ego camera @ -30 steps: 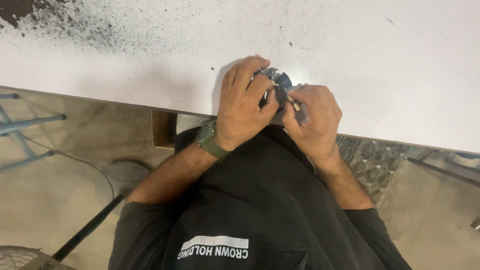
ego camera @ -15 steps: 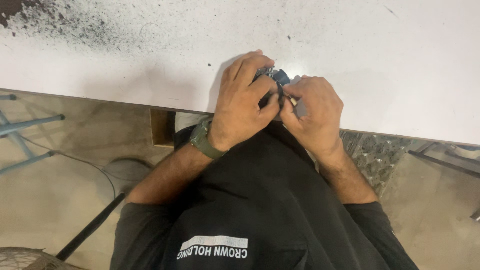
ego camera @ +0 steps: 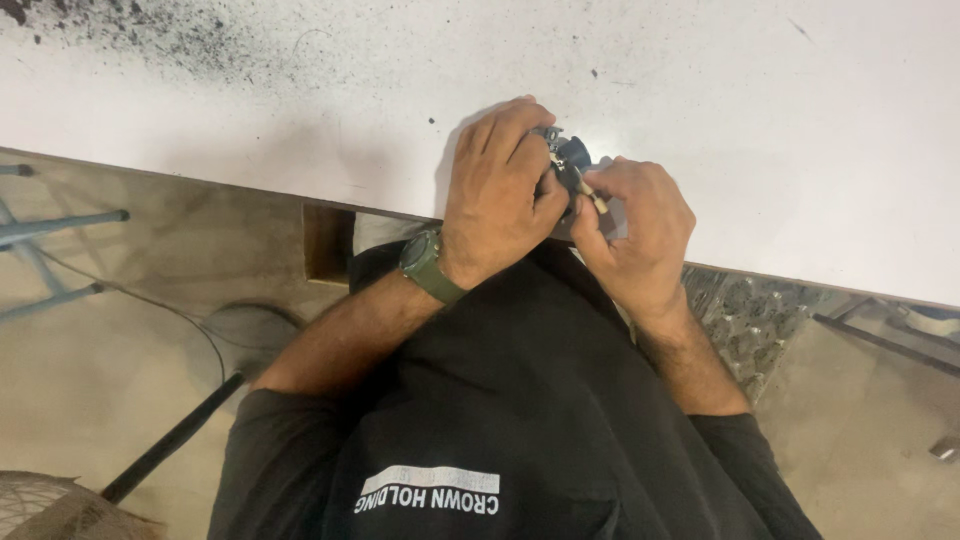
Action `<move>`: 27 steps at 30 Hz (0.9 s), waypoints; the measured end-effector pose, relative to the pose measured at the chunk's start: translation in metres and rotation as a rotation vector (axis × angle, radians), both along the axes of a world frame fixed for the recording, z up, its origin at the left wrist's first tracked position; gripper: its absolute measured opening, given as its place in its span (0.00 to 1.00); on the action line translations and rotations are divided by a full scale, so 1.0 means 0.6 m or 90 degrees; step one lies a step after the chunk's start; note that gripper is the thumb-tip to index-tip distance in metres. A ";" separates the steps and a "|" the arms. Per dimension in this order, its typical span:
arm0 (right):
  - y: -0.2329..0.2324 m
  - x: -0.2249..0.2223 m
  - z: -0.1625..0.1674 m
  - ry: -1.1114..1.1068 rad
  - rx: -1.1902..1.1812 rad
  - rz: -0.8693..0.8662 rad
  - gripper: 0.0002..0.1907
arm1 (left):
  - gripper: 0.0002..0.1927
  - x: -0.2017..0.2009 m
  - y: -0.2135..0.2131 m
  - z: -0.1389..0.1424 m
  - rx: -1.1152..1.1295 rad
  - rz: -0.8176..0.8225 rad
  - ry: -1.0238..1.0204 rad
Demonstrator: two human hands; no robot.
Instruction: The person sits at a white workbench and assembles small black plastic electrical components, fitting pieces together by hand and using a small blade to trim or adjust parts. They work through a pile of components one at a time, setting finished assemblies aside on the bench.
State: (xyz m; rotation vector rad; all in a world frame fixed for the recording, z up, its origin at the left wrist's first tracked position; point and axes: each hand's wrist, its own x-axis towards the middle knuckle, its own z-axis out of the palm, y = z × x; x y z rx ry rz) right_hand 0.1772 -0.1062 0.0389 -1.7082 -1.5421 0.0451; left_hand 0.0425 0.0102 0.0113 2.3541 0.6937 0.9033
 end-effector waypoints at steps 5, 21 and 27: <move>0.003 -0.005 0.001 -0.031 0.009 0.011 0.15 | 0.10 -0.001 0.000 -0.005 0.010 0.006 -0.003; -0.013 0.004 0.009 0.042 0.028 -0.070 0.11 | 0.10 -0.046 0.037 0.041 0.007 0.003 -0.023; -0.002 -0.009 -0.023 0.067 0.029 -0.076 0.10 | 0.14 -0.028 0.040 0.060 0.050 -0.100 0.145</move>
